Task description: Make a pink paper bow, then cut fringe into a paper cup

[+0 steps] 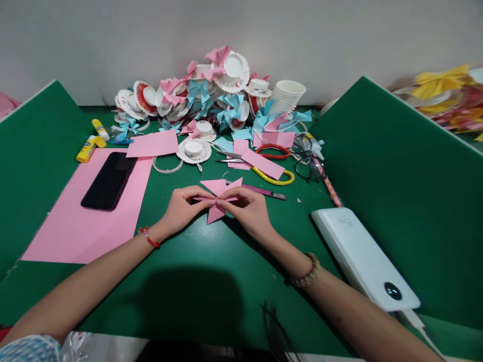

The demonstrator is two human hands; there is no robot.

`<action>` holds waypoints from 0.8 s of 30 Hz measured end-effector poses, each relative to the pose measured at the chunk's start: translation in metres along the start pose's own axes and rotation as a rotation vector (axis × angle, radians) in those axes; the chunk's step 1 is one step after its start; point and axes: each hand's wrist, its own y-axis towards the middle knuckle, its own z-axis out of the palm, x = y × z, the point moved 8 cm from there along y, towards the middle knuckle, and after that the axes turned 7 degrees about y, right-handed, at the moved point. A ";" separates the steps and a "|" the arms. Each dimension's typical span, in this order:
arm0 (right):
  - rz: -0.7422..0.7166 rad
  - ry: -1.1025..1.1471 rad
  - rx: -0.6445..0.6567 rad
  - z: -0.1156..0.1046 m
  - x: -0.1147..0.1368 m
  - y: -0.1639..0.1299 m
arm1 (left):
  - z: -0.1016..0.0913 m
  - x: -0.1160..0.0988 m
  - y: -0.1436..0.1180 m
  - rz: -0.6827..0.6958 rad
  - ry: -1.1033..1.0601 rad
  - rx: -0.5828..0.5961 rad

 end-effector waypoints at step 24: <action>0.065 0.010 0.045 0.004 -0.004 -0.002 | -0.004 -0.010 -0.003 0.141 0.170 -0.044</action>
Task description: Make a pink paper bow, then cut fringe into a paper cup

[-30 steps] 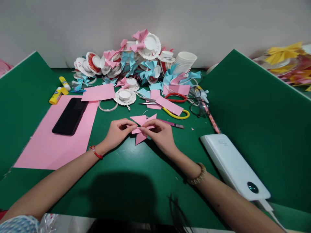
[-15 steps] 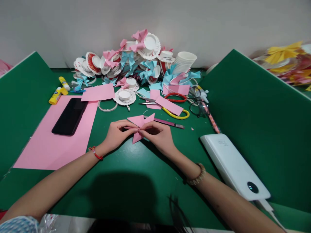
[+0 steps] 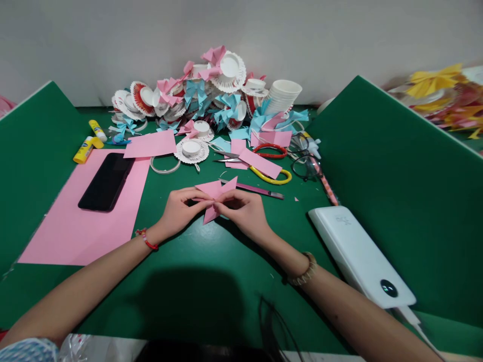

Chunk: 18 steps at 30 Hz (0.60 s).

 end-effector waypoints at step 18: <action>-0.077 -0.018 -0.017 -0.001 0.004 0.002 | 0.007 0.017 0.001 -0.251 -0.152 0.072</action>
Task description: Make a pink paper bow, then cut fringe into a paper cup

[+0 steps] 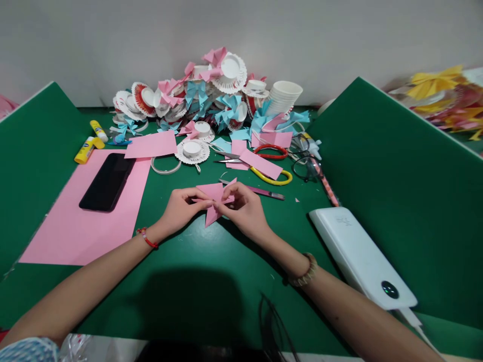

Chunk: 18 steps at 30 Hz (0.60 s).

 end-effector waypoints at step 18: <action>0.057 0.120 0.018 0.002 -0.008 -0.001 | -0.002 0.006 0.001 -0.045 0.011 -0.026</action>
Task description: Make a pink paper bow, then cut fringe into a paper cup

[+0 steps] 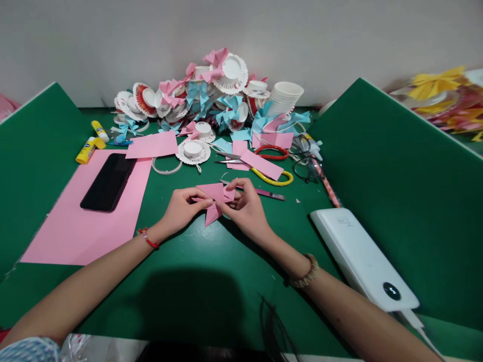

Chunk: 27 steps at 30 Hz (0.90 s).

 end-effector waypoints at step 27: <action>0.050 0.044 -0.021 -0.002 -0.006 0.002 | -0.001 0.001 0.000 0.038 -0.005 -0.021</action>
